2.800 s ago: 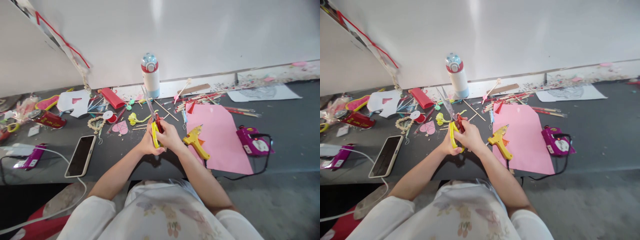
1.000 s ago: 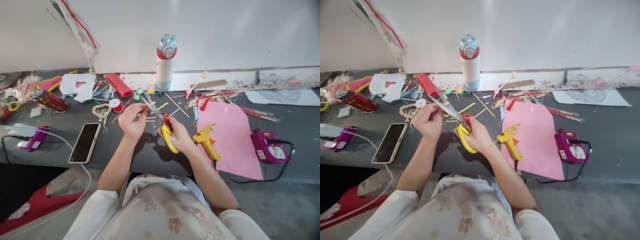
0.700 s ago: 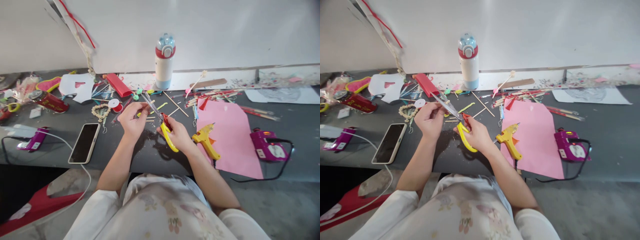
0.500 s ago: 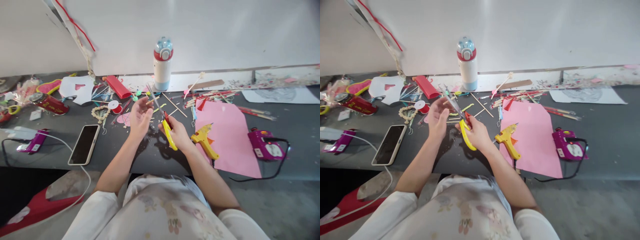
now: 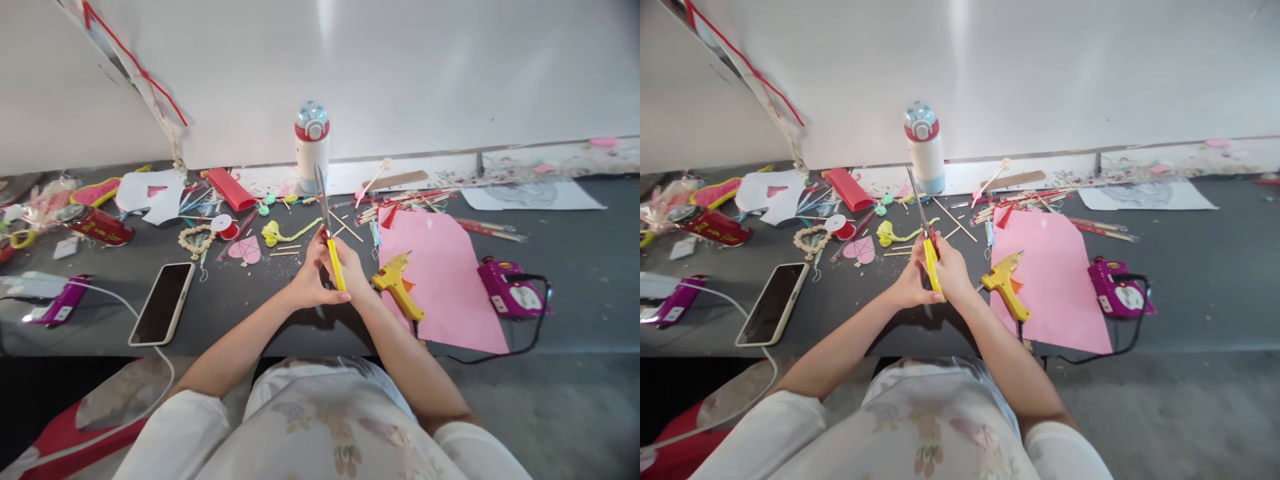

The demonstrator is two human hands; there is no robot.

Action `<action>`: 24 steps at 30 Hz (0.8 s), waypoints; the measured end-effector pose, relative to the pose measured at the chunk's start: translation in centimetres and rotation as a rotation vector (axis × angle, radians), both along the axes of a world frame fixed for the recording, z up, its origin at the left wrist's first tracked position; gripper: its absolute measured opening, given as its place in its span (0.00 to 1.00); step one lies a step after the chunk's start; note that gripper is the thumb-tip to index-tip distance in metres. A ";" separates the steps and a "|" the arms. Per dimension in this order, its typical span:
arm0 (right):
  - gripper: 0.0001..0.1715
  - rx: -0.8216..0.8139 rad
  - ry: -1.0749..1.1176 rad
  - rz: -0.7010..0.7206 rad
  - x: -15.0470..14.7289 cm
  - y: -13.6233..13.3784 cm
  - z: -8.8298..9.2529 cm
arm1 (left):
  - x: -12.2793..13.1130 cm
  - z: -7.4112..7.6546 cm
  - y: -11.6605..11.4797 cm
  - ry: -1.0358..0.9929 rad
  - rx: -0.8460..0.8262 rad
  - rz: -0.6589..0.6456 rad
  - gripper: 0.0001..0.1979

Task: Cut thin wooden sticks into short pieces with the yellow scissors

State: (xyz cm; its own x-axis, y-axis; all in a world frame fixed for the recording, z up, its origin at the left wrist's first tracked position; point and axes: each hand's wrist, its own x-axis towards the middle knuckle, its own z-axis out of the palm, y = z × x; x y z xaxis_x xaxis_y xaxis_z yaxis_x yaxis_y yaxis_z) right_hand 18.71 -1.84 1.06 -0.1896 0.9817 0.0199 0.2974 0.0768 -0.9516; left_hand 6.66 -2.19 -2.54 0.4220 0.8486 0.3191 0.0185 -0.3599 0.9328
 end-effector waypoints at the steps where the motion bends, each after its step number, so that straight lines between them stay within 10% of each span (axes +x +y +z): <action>1: 0.13 0.000 -0.005 0.000 0.0 0.0 0.1 | 0.0 -0.1 -0.1 -0.007 -0.006 0.008 0.61; 24: 0.16 0.000 0.029 0.000 0.0 0.4 -0.8 | -0.5 -0.6 0.7 0.005 0.002 -0.008 0.59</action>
